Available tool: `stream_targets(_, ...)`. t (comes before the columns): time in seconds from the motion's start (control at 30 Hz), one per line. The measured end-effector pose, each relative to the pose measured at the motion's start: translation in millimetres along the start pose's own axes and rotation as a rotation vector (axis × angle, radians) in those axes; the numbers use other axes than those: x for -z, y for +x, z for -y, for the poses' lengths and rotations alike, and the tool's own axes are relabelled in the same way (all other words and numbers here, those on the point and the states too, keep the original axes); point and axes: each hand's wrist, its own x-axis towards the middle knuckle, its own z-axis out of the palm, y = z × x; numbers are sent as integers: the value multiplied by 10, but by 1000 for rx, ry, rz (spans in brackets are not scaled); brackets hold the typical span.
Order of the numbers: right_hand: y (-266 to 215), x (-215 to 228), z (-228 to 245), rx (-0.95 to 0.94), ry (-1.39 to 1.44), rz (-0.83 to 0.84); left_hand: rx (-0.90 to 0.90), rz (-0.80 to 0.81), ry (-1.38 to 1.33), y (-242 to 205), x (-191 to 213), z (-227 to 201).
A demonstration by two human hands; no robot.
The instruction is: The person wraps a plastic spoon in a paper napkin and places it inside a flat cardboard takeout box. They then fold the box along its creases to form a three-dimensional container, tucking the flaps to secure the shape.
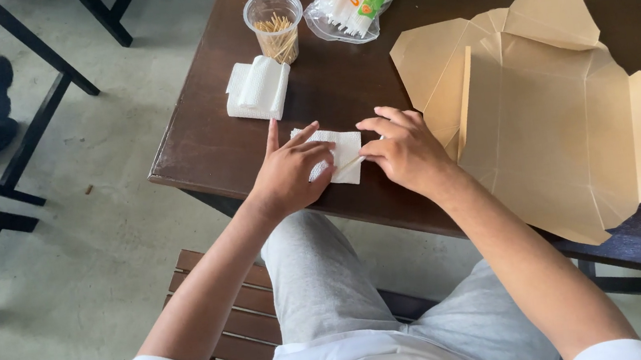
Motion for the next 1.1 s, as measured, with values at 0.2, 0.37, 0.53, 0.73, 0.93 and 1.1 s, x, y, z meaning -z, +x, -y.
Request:
stream_targets(0.2,-60,56,-222,-90,222,-244,111,-345,6,-133,-402,-132)
stream_targets(0.37,-7,128,-77,-116,330,-236,180,-200,16,-188,-448,-222)
stream_targets(0.53,-18,250,103,-160,406,-175,85,-79,59,-148,-302,15)
stream_targets(0.73,-52,122,181,-228,420,-166,113,-18,-117,-184,-241,108)
stream_targets(0.93,42,-27,98,-178,332,-112,254,-149,-36,-138,-458,41)
stream_targets(1.1,69,-76,60,-152,261,-130,237,-159,9,-108,-483,37)
